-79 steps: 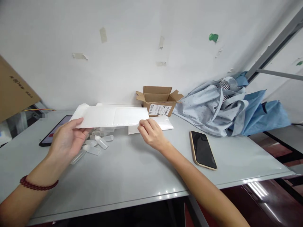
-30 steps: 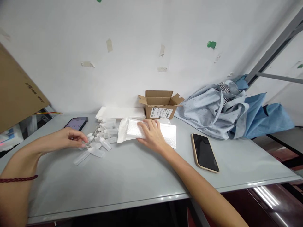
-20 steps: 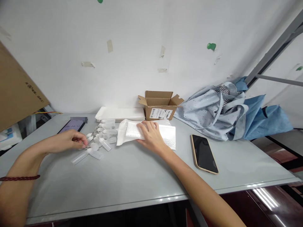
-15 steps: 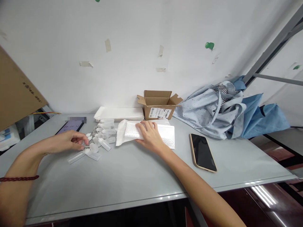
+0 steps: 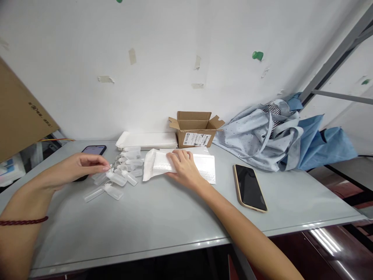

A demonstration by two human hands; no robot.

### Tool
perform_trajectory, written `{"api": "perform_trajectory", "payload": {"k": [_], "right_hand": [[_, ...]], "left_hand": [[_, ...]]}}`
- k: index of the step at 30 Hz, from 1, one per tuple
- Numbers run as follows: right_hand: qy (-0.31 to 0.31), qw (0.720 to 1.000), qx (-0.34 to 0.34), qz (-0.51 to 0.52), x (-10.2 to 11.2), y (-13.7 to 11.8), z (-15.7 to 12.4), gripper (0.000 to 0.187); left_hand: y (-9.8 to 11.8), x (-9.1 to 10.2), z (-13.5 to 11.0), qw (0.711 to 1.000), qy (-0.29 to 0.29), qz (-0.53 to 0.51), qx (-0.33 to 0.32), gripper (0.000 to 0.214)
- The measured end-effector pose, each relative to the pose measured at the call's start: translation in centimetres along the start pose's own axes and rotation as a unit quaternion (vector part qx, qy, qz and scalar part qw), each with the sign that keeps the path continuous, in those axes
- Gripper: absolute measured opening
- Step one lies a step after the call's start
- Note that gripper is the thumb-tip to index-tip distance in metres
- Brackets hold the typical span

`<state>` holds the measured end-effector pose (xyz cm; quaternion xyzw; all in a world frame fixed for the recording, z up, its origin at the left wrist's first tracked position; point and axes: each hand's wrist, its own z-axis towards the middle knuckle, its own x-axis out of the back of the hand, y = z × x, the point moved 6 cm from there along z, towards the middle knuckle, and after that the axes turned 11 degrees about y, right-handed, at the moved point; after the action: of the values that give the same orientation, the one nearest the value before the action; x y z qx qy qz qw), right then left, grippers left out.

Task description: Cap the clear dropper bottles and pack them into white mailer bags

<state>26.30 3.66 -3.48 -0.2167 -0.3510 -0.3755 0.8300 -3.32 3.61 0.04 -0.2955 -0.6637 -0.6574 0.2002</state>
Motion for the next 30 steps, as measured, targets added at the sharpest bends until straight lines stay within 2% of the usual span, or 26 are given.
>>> {"api": "perform_trajectory", "payload": {"k": [5, 12, 17, 21, 26, 30], "right_hand": [[-0.016, 1.0, -0.006, 0.005, -0.1, -0.4, 0.0, 0.058], [-0.029, 0.999, -0.012, 0.003, 0.0, -0.7, 0.0, 0.063], [-0.03, 0.999, -0.022, -0.001, -0.1, -0.6, 0.0, 0.062], [-0.029, 0.999, -0.021, 0.006, -0.2, -0.6, -0.1, 0.062], [-0.016, 0.999, -0.012, 0.029, 0.0, -1.0, -0.1, 0.061], [-0.007, 0.999, -0.008, 0.035, 0.1, -1.3, -0.1, 0.059]], "left_hand": [[1.8, -0.8, 0.1, 0.994, 0.072, -0.08, -0.023, 0.022], [2.6, -3.2, 0.4, 0.986, 0.097, -0.13, -0.034, 0.023], [2.9, -2.9, 0.1, 0.972, 0.139, -0.188, -0.038, 0.022], [3.2, -3.3, 0.0, 0.97, 0.116, -0.209, -0.043, 0.019], [3.7, -5.4, -0.1, 0.985, 0.065, -0.154, -0.05, 0.021], [4.5, -6.1, -0.3, 0.985, 0.093, -0.126, -0.066, 0.039]]}}
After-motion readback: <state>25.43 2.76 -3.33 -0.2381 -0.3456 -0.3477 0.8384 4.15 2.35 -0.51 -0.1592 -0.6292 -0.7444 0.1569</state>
